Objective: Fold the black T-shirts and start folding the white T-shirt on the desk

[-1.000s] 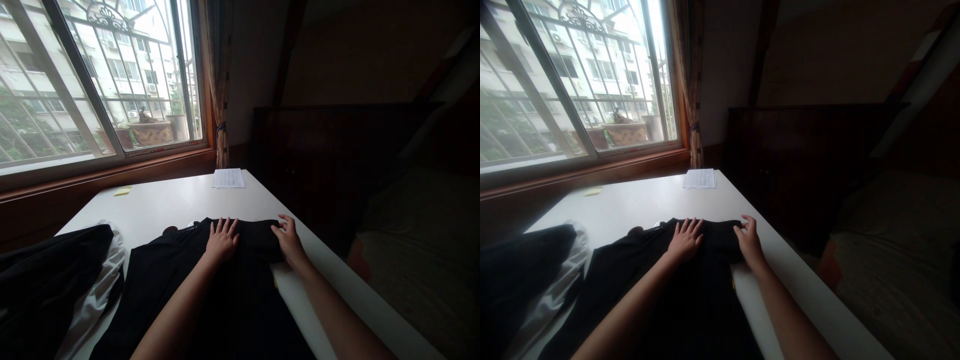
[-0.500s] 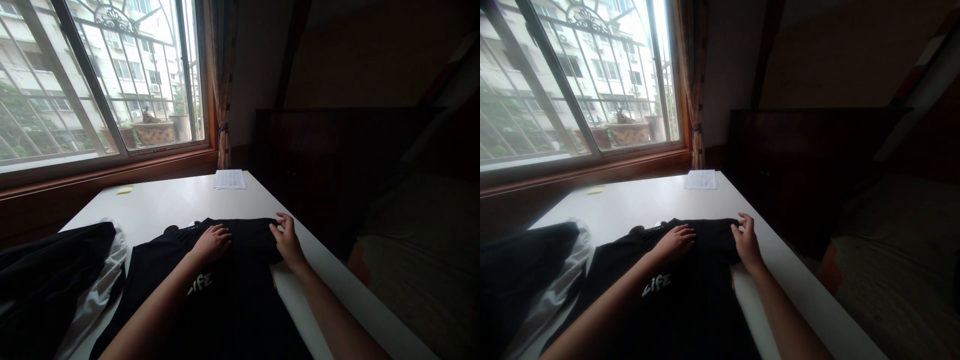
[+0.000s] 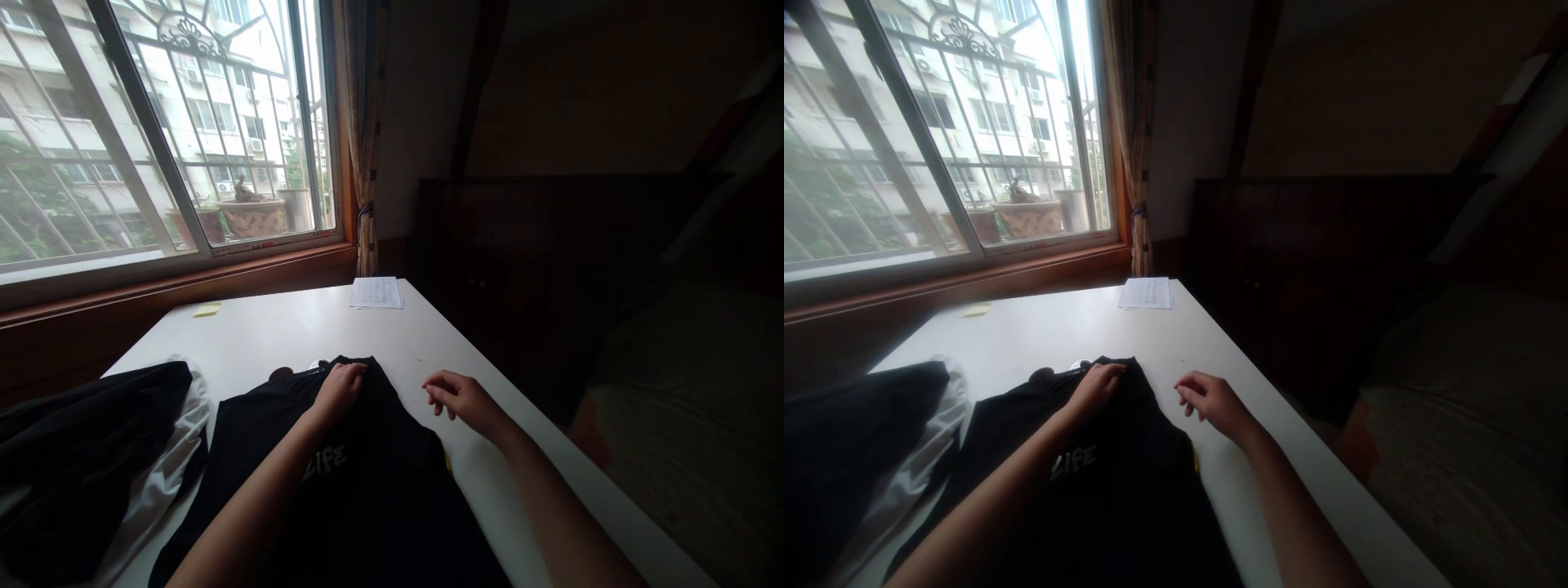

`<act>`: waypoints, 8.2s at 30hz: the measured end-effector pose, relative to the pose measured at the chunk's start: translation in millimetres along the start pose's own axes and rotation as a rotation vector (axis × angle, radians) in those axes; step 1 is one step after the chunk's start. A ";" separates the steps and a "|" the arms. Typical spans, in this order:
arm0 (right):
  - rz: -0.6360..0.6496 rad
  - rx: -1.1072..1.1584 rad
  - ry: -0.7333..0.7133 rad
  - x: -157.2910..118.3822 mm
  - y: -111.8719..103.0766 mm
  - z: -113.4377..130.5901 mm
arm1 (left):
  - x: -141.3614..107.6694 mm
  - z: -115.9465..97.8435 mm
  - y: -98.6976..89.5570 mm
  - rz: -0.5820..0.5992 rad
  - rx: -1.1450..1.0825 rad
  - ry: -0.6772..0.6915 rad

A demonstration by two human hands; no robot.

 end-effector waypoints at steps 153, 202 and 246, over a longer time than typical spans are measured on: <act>0.289 -0.348 0.045 7.1 -2.2 -61.0 | -135.6 -159.8 41.7 0.257 0.207 0.758; 0.245 -0.371 0.132 3.6 -6.3 -62.4 | -136.1 -168.8 44.2 0.254 0.282 0.722; 0.300 -0.377 0.024 9.0 8.0 -56.7 | -16.8 -53.5 42.4 0.174 0.408 0.289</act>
Point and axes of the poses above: each hand's wrist, its own x-axis towards the middle knuckle, its own y-axis out of the palm, z = x × y, the point moved 5 cm from there along x, towards the middle knuckle, and after that the axes turned 2 degrees about x, right-handed, at the moved point
